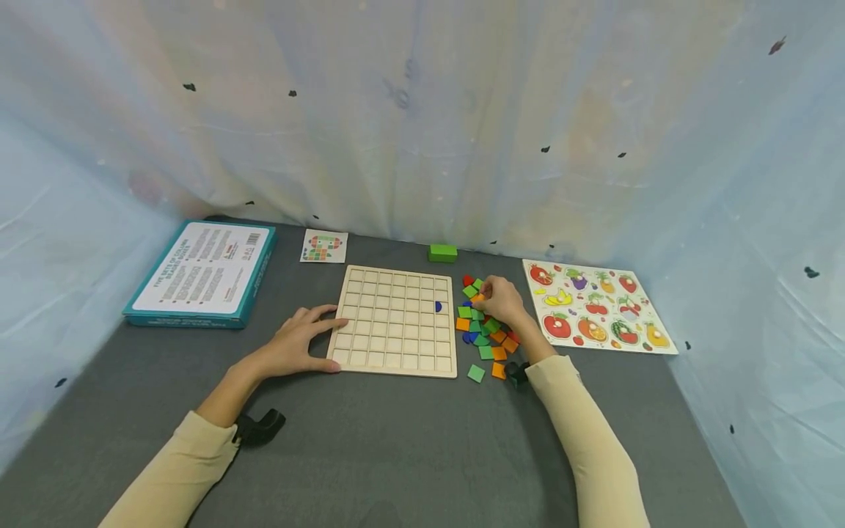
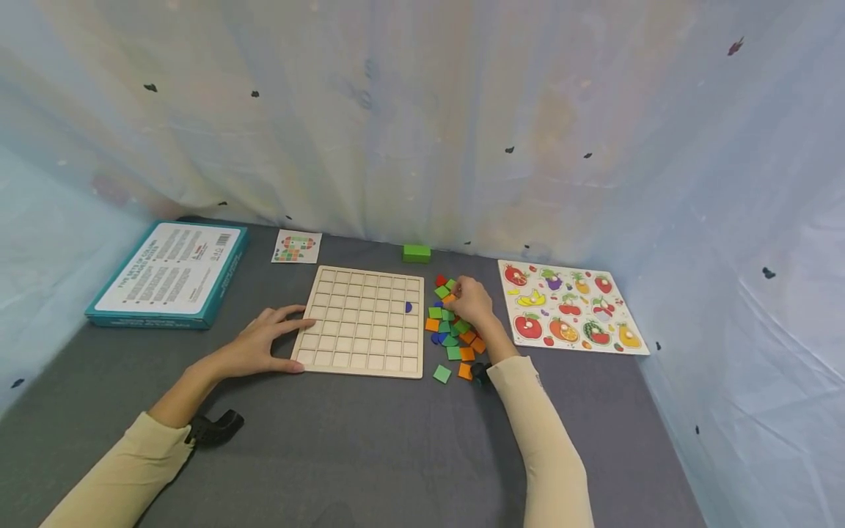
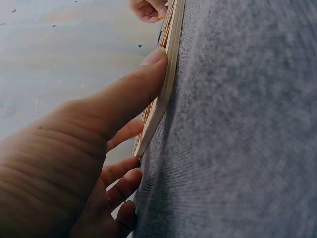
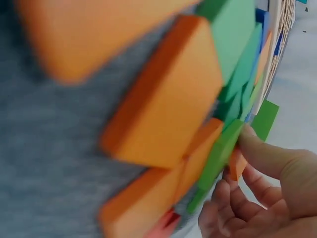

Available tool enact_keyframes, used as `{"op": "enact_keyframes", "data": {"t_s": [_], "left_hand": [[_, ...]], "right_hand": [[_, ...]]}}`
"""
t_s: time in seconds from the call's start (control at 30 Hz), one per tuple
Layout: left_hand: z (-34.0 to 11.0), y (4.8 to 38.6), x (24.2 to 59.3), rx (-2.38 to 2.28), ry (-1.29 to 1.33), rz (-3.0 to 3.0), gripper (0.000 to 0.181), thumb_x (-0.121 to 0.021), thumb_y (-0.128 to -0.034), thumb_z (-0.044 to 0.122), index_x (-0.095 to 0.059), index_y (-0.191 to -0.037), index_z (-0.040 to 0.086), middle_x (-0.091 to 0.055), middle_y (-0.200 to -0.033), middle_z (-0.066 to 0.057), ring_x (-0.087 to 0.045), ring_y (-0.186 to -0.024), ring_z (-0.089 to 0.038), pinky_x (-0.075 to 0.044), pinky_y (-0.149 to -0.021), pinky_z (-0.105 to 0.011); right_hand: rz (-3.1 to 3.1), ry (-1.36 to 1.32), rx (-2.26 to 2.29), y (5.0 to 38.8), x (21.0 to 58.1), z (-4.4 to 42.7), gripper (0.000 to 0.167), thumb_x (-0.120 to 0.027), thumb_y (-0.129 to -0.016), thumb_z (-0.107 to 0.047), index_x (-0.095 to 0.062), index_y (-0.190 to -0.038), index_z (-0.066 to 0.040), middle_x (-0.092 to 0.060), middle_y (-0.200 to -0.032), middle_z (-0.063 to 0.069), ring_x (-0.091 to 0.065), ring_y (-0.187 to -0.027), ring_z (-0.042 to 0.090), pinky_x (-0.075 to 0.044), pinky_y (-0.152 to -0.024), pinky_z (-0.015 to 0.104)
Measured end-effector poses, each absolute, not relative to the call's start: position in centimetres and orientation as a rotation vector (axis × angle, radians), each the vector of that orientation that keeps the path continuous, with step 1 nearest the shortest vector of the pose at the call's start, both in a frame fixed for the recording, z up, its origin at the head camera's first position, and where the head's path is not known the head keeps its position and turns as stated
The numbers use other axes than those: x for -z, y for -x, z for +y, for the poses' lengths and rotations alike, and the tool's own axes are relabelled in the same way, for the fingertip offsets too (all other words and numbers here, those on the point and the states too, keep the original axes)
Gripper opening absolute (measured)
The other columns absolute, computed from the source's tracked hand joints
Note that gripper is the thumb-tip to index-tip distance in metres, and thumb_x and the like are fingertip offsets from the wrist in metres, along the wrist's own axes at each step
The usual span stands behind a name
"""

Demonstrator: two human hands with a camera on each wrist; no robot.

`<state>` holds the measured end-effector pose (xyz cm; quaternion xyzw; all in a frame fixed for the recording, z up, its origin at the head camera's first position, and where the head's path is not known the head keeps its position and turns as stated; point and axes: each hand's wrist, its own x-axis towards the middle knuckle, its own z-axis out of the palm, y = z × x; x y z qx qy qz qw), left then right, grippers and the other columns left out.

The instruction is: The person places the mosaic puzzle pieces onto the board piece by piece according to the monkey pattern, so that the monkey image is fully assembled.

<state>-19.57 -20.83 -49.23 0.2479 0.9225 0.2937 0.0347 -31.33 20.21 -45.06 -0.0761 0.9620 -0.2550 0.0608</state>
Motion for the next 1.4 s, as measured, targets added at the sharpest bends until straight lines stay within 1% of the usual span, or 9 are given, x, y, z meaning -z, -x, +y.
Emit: {"op": "enact_keyframes", "data": {"t_s": [0.2,0.33,0.43,0.57,0.8,1.07,1.17,1.27,1.4], "left_hand": [[-20.9,19.6,49.3,-0.904,-0.767,2.837,0.090,-0.079,-0.0770,0.060,-0.050,-0.149,0.014,-0.032,-0.156,-0.017,-0.036,-0.125,-0.037,-0.031,-0.097,-0.065],[-21.0,19.6,49.4,-0.907,-0.773,2.834,0.089,-0.078,-0.0773,0.060,-0.049,-0.149,0.015,-0.031,-0.157,-0.017,-0.036,-0.126,-0.037,-0.031,-0.097,-0.065],[-21.0,19.6,49.6,-0.911,-0.781,2.831,0.089,-0.078,-0.0775,0.060,-0.049,-0.149,0.016,-0.031,-0.157,-0.017,-0.035,-0.127,-0.037,-0.030,-0.098,-0.065],[-21.0,19.7,49.6,-0.912,-0.789,2.836,0.089,-0.078,-0.0775,0.060,-0.049,-0.149,0.016,-0.031,-0.157,-0.016,-0.036,-0.127,-0.036,-0.030,-0.097,-0.064],[-21.0,19.6,49.6,-0.921,-0.781,2.834,0.089,-0.078,-0.0771,0.060,-0.049,-0.149,0.016,-0.032,-0.157,-0.016,-0.036,-0.125,-0.035,-0.031,-0.096,-0.063],[-21.0,19.5,49.6,-0.924,-0.777,2.835,0.088,-0.079,-0.0770,0.059,-0.050,-0.148,0.015,-0.032,-0.156,-0.016,-0.037,-0.125,-0.036,-0.032,-0.096,-0.063],[-21.0,19.5,49.6,-0.925,-0.781,2.839,0.088,-0.079,-0.0771,0.059,-0.050,-0.148,0.015,-0.032,-0.156,-0.016,-0.037,-0.125,-0.035,-0.032,-0.096,-0.063],[-21.0,19.5,49.7,-0.919,-0.780,2.848,0.088,-0.079,-0.0770,0.058,-0.051,-0.148,0.015,-0.032,-0.156,-0.017,-0.037,-0.124,-0.034,-0.032,-0.096,-0.062],[-21.0,19.6,49.7,-0.919,-0.786,2.845,0.088,-0.079,-0.0771,0.058,-0.050,-0.148,0.014,-0.032,-0.156,-0.017,-0.037,-0.124,-0.035,-0.031,-0.096,-0.063]], "right_hand": [[2.809,0.379,1.072,31.9,44.5,18.5,0.012,-0.072,-0.091,-0.002,-0.065,-0.100,0.004,-0.063,-0.088,0.015,-0.061,-0.073,0.032,-0.050,-0.064,0.038],[2.528,0.556,1.270,32.1,44.4,16.5,0.015,-0.065,-0.094,0.005,-0.064,-0.107,0.010,-0.065,-0.089,0.021,-0.065,-0.072,0.040,-0.055,-0.065,0.042],[2.467,0.678,1.215,32.1,44.4,14.9,0.016,-0.065,-0.093,0.006,-0.066,-0.108,0.010,-0.066,-0.093,0.020,-0.065,-0.077,0.033,-0.054,-0.067,0.037],[2.530,0.756,1.084,32.0,44.5,13.3,0.013,-0.068,-0.092,0.003,-0.070,-0.105,0.005,-0.067,-0.095,0.014,-0.060,-0.082,0.023,-0.048,-0.070,0.031],[2.650,0.753,0.988,31.6,45.1,12.7,0.012,-0.072,-0.092,-0.005,-0.075,-0.103,-0.003,-0.067,-0.091,0.008,-0.059,-0.078,0.020,-0.048,-0.067,0.031],[2.924,0.949,0.640,29.4,44.7,12.6,0.026,-0.066,-0.098,-0.018,-0.072,-0.119,-0.004,-0.066,-0.115,0.013,-0.058,-0.103,0.029,-0.048,-0.084,0.042],[2.997,0.992,0.310,27.9,44.6,12.6,0.041,-0.061,-0.101,-0.032,-0.063,-0.133,-0.006,-0.058,-0.136,0.015,-0.049,-0.125,0.037,-0.041,-0.096,0.055],[2.964,0.978,0.077,26.5,45.0,12.6,0.057,-0.048,-0.104,-0.045,-0.047,-0.149,-0.011,-0.038,-0.156,0.013,-0.026,-0.145,0.040,-0.024,-0.108,0.065],[2.881,0.905,-0.002,25.0,45.7,12.8,0.067,-0.036,-0.105,-0.053,-0.028,-0.159,-0.013,-0.020,-0.165,0.008,-0.005,-0.150,0.041,-0.008,-0.111,0.069]]}}
